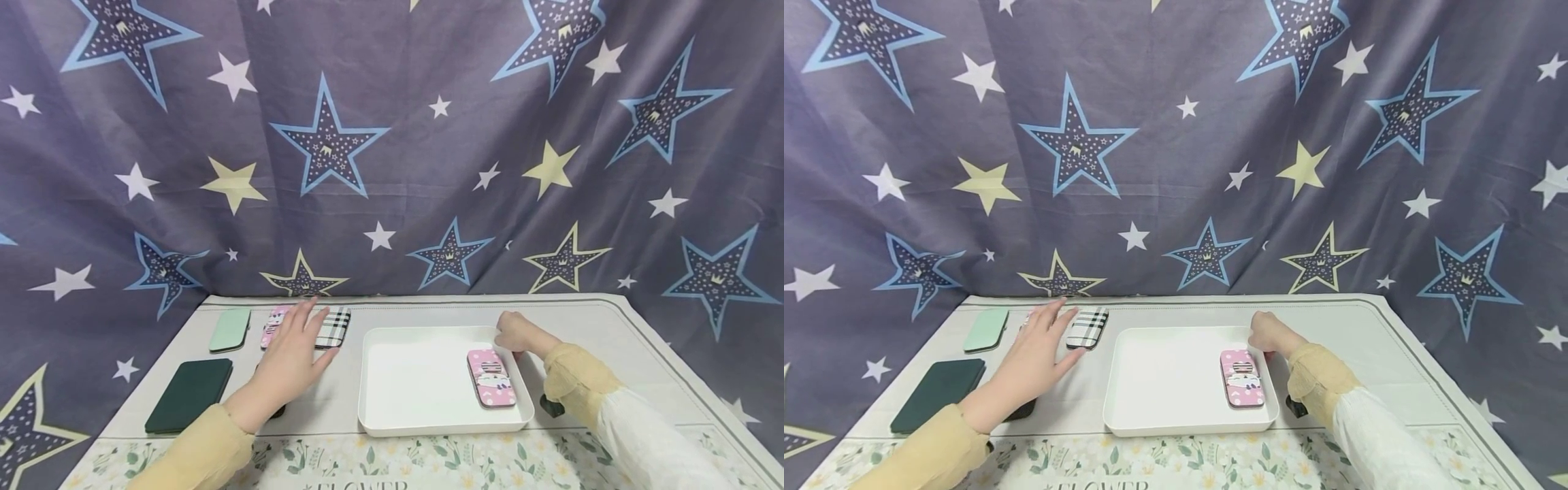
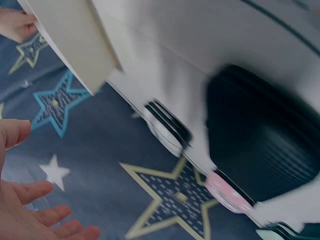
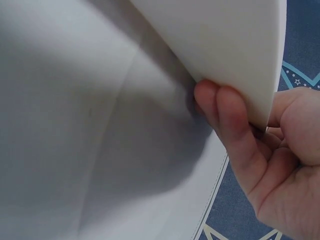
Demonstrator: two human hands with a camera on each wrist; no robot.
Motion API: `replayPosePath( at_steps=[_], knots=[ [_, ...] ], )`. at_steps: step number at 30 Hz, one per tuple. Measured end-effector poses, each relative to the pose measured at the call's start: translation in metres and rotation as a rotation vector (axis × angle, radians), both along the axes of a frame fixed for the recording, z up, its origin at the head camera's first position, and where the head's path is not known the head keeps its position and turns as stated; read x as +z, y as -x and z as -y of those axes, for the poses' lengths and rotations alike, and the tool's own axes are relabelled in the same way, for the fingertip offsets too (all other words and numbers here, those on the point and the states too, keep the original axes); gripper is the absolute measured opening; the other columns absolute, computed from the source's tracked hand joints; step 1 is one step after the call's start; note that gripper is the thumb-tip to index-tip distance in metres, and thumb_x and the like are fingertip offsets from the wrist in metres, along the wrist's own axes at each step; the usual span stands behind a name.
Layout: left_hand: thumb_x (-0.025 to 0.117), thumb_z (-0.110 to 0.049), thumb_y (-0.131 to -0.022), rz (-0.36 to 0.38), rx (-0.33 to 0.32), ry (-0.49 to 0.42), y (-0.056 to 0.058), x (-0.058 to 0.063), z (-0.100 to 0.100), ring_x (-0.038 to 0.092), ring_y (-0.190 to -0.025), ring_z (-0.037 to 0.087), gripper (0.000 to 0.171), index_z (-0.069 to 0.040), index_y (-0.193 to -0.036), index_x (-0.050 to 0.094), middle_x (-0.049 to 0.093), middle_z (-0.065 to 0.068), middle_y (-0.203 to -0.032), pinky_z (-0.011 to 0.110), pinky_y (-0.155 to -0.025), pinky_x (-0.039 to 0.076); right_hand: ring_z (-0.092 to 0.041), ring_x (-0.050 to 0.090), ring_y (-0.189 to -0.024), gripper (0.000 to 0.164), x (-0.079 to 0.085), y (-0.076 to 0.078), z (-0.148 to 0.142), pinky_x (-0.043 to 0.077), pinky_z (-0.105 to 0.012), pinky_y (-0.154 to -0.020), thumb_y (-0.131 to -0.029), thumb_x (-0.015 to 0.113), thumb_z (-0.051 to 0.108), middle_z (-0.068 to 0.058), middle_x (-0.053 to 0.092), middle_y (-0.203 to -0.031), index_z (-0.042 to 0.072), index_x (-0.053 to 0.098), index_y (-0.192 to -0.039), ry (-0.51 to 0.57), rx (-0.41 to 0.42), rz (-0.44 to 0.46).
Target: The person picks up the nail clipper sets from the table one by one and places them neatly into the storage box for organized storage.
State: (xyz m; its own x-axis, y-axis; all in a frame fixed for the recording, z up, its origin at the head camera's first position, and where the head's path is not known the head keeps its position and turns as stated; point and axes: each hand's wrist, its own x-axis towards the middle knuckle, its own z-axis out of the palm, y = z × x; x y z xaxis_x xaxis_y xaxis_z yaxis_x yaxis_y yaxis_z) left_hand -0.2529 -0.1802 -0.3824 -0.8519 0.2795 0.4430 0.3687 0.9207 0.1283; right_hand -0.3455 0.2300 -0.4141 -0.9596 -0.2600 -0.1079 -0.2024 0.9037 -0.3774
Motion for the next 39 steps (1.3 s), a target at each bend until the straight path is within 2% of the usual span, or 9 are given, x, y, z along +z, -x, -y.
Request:
replayPosePath(
  at_steps=[10,14,16,19,21,24,27,39],
  knots=[
    [0.071,-0.03,-0.082,-0.038,0.06,-0.016,-0.008,-0.01,0.046,0.03,-0.13,0.046,0.067,0.001,-0.136,0.044,0.034,0.027,-0.142,0.064,-0.099,0.031,-0.01,0.052,-0.036,0.016,-0.002,-0.001,0.001,0.043,-0.02,-0.038,-0.078,0.051,-0.001,-0.004,0.055,-0.045,0.003,0.057,-0.063,-0.018,0.0,0.003],
    [0.07,-0.031,-0.083,-0.006,0.102,0.002,-0.009,-0.016,0.061,0.029,-0.13,0.048,0.068,0.003,-0.135,0.043,0.033,0.03,-0.142,0.066,-0.098,0.031,-0.011,0.054,-0.039,0.014,-0.002,-0.001,0.001,0.047,-0.022,-0.04,-0.079,0.053,0.0,-0.006,0.057,-0.049,-0.007,0.064,-0.078,-0.029,-0.004,0.008],
    [0.07,-0.031,-0.083,0.005,0.121,0.006,-0.008,-0.019,0.067,0.029,-0.129,0.049,0.069,0.004,-0.135,0.043,0.033,0.031,-0.141,0.067,-0.097,0.031,-0.012,0.056,-0.04,0.019,-0.002,-0.002,0.001,0.048,-0.023,-0.041,-0.08,0.053,0.0,-0.007,0.057,-0.052,-0.013,0.064,-0.088,-0.023,-0.009,0.018],
    [0.071,-0.03,-0.082,0.028,0.14,0.012,-0.007,-0.024,0.076,0.03,-0.126,0.051,0.069,0.005,-0.135,0.042,0.033,0.034,-0.14,0.068,-0.095,0.032,-0.012,0.057,-0.041,0.024,-0.002,-0.002,0.001,0.049,-0.023,-0.042,-0.08,0.053,0.0,-0.008,0.058,-0.055,-0.016,0.063,-0.094,-0.019,-0.009,0.024],
    [0.07,-0.029,-0.082,0.041,0.15,0.018,-0.006,-0.027,0.08,0.032,-0.125,0.053,0.07,0.006,-0.135,0.041,0.033,0.035,-0.138,0.068,-0.093,0.034,-0.012,0.056,-0.04,0.02,-0.002,-0.002,0.001,0.049,-0.023,-0.042,-0.079,0.053,0.0,-0.008,0.057,-0.054,-0.014,0.064,-0.089,-0.021,-0.004,0.016],
    [0.07,-0.029,-0.083,0.08,0.167,0.024,-0.006,-0.03,0.085,0.033,-0.123,0.054,0.07,0.006,-0.136,0.04,0.033,0.037,-0.137,0.068,-0.091,0.035,-0.011,0.055,-0.038,0.012,-0.003,-0.001,0.0,0.048,-0.022,-0.04,-0.078,0.052,-0.001,-0.007,0.056,-0.051,-0.006,0.062,-0.074,-0.019,0.0,0.001],
    [0.069,-0.03,-0.084,0.129,0.181,0.025,-0.004,-0.032,0.087,0.033,-0.122,0.055,0.07,0.006,-0.137,0.04,0.033,0.037,-0.137,0.069,-0.091,0.035,-0.01,0.053,-0.037,0.015,-0.004,-0.001,0.0,0.047,-0.022,-0.039,-0.077,0.052,-0.001,-0.006,0.056,-0.049,0.002,0.057,-0.062,-0.014,-0.005,-0.006],
    [0.063,-0.044,-0.087,0.284,0.201,0.09,0.007,-0.047,0.093,0.044,-0.112,0.056,0.073,0.013,-0.128,0.047,0.049,0.039,-0.121,0.064,-0.087,0.042,-0.01,0.053,-0.037,0.017,-0.001,-0.002,0.002,0.046,-0.021,-0.039,-0.076,0.052,-0.002,-0.006,0.055,-0.048,0.004,0.054,-0.06,-0.018,0.003,-0.01]
  ],
)
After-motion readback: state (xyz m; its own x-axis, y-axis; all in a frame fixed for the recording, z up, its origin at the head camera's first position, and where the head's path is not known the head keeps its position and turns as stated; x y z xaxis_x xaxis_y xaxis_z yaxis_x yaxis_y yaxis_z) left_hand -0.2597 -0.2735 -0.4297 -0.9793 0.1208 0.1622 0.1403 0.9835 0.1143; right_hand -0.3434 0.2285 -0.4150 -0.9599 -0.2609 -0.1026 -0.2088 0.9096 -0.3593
